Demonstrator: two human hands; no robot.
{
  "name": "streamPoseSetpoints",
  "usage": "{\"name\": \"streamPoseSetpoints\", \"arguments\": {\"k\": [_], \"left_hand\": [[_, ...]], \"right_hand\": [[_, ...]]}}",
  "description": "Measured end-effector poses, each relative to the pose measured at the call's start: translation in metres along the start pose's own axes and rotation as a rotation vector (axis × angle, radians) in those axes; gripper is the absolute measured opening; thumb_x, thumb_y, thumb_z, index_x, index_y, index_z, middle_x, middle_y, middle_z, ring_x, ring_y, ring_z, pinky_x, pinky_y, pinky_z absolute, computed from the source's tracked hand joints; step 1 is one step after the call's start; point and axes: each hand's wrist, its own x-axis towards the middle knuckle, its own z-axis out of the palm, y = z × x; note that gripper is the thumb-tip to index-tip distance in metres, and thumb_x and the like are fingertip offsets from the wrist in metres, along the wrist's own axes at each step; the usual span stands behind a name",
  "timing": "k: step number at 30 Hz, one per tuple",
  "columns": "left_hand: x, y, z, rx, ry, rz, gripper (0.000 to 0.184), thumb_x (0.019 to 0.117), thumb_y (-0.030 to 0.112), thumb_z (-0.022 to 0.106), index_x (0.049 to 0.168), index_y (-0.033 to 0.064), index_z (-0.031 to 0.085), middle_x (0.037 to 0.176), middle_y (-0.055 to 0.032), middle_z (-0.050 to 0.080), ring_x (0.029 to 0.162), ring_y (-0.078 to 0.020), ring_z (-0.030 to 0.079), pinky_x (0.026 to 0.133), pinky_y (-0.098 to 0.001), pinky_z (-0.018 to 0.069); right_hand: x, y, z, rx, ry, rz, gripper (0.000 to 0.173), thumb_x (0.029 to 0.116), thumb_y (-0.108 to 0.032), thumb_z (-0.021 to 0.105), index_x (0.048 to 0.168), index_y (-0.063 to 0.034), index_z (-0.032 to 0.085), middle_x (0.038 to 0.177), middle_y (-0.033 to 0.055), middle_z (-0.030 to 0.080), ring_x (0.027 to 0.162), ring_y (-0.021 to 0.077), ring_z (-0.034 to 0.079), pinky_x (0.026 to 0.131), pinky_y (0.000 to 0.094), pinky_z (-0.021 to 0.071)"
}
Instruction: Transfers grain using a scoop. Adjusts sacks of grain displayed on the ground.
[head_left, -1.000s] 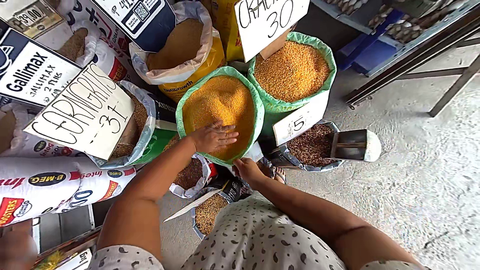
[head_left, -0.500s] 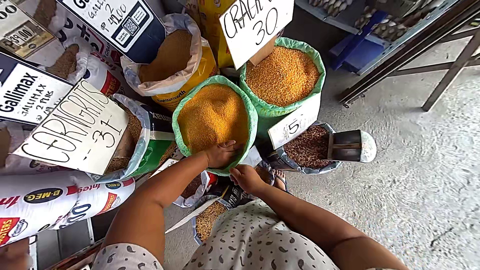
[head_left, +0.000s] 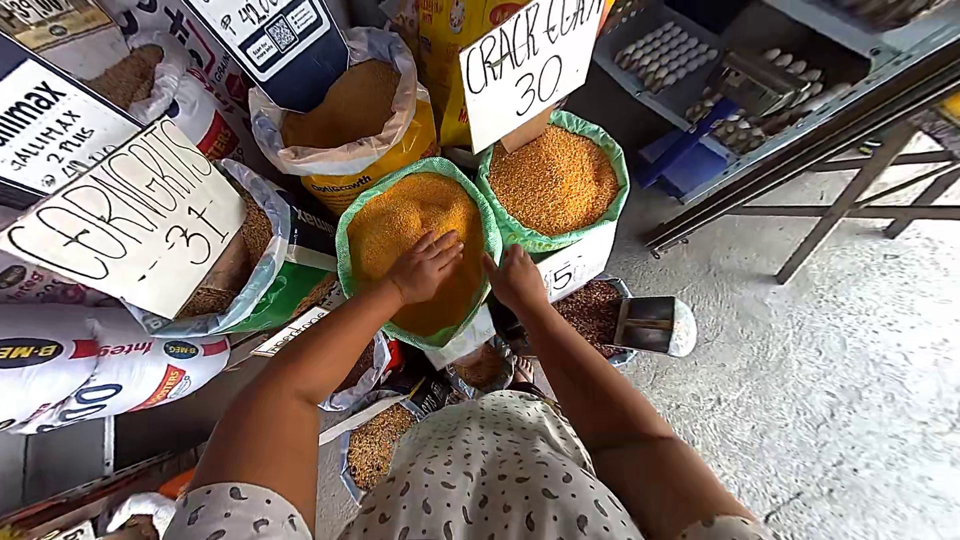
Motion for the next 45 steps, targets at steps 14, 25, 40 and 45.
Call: {"name": "streamPoseSetpoints", "arguments": {"k": [14,25,40,45], "left_hand": [[0.130,0.037,0.013,-0.313,-0.260,-0.457,0.039,0.1062,0.009,0.046,0.140,-0.0073,0.055,0.152,-0.0205,0.052,0.148,-0.0309,0.040,0.123,-0.0392,0.0291],[0.149,0.010,0.013,-0.095,-0.561,-0.963,0.049,0.1078,0.007,0.040,0.153,-0.0122,0.035,0.162,-0.0307,0.032,0.156,-0.0428,0.019,0.127,-0.0537,0.0128],[0.196,-0.052,0.017,-0.169,-0.460,-1.171,0.057,0.1007,0.015,0.059,0.149,-0.0108,0.043,0.158,-0.0285,0.040,0.153,-0.0405,0.028,0.128,-0.0514,0.0109],[0.188,-0.058,0.009,-0.197,-0.572,-1.366,0.050,0.1050,0.018,0.051,0.144,-0.0133,0.047,0.155,-0.0319,0.041,0.152,-0.0437,0.030,0.127,-0.0591,0.0116]], "right_hand": [[0.049,0.013,-0.040,0.150,-0.037,-0.208,0.022,0.1058,-0.015,0.050,0.106,0.0039,0.061,0.086,0.0178,0.063,0.082,0.0312,0.065,0.078,0.0518,0.0527],[0.137,-0.049,-0.059,-0.046,-0.141,-0.296,0.066,0.0997,-0.048,0.062,0.140,0.0037,0.052,0.136,0.0298,0.057,0.127,0.0460,0.057,0.102,0.0634,0.0469],[0.177,-0.063,-0.047,0.038,-0.098,-0.392,0.036,0.1111,-0.028,0.044,0.117,0.0008,0.065,0.107,0.0273,0.069,0.105,0.0452,0.067,0.089,0.0648,0.0513],[0.177,-0.065,-0.052,-0.035,-0.107,-0.415,0.037,0.1104,-0.028,0.045,0.108,0.0017,0.067,0.105,0.0256,0.069,0.104,0.0437,0.067,0.087,0.0640,0.0507]]}}
